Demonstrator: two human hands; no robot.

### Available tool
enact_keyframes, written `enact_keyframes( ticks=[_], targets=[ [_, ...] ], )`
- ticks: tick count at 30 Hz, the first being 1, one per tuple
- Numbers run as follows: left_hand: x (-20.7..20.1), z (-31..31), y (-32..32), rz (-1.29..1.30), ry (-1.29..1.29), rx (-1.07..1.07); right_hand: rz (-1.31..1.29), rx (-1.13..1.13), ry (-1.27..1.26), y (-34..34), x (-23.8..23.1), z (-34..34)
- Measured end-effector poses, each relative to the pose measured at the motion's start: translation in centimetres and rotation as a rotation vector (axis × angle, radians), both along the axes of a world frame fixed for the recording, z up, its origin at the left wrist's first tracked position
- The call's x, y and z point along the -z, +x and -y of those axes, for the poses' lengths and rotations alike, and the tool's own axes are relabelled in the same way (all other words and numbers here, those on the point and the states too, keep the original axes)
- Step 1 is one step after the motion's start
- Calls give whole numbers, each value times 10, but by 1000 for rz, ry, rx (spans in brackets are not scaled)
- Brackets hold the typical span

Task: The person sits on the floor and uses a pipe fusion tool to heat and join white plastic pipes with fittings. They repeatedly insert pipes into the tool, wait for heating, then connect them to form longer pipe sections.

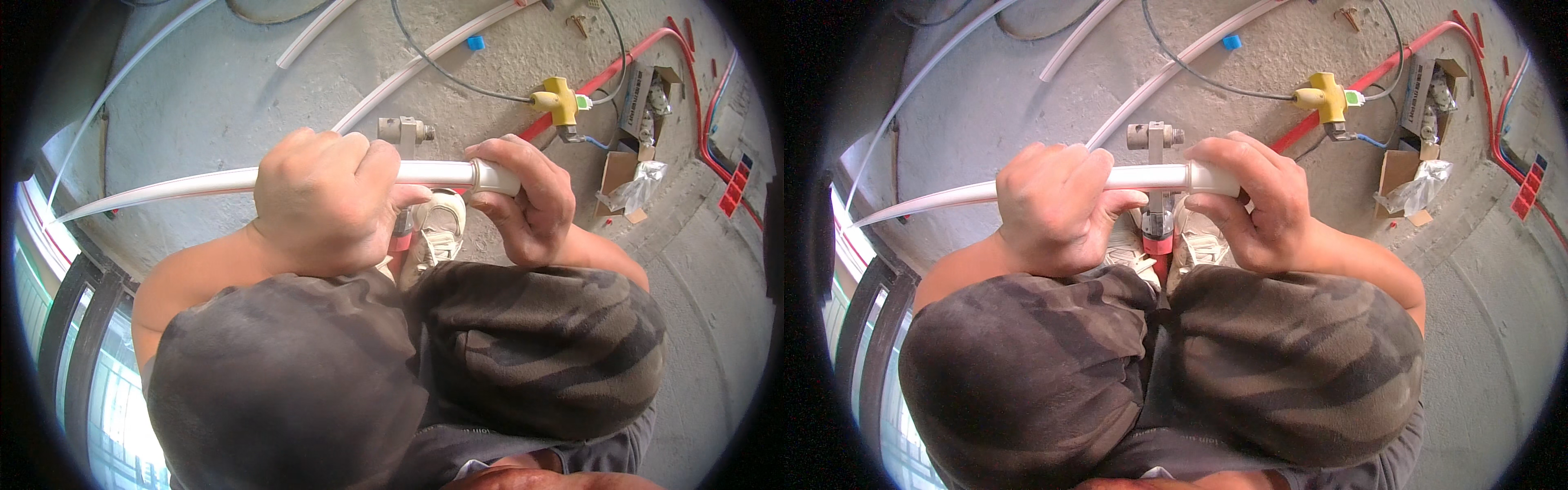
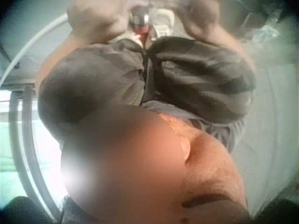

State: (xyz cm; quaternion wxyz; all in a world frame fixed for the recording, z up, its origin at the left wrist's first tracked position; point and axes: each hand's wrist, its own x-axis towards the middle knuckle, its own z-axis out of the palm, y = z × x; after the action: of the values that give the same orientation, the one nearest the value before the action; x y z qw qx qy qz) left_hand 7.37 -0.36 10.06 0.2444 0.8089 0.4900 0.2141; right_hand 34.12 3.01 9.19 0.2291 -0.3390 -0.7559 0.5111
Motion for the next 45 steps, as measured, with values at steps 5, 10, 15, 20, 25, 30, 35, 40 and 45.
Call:
enact_keyframes(
  ticks=[5,10,15,20,25,30,35,40,45],
  targets=[
    [-1,1,1,-7,1,-17,-52,6,11,-4,4,1],
    [-2,4,-1,-6,-14,-35,-47,13,6,-6,4,3],
    [-2,4,1,-3,-23,-41,-73,26,22,-5,6,5],
    [-7,-3,-2,-18,38,-22,-141,16,84,-7,12,-3],
    [-15,-6,-1,-95,214,14,-526,300,-356,-18,-4,-28],
    [-15,-2,9,-73,316,33,-630,294,-720,-38,-1,-26],
    [-14,2,8,-43,353,18,-616,94,-647,-41,-1,-28],
    [-15,4,8,-19,303,-1,-576,57,-696,-44,-3,-30],
    [-14,4,8,-15,262,-5,-559,44,-763,-44,-2,-31]
  ],
)
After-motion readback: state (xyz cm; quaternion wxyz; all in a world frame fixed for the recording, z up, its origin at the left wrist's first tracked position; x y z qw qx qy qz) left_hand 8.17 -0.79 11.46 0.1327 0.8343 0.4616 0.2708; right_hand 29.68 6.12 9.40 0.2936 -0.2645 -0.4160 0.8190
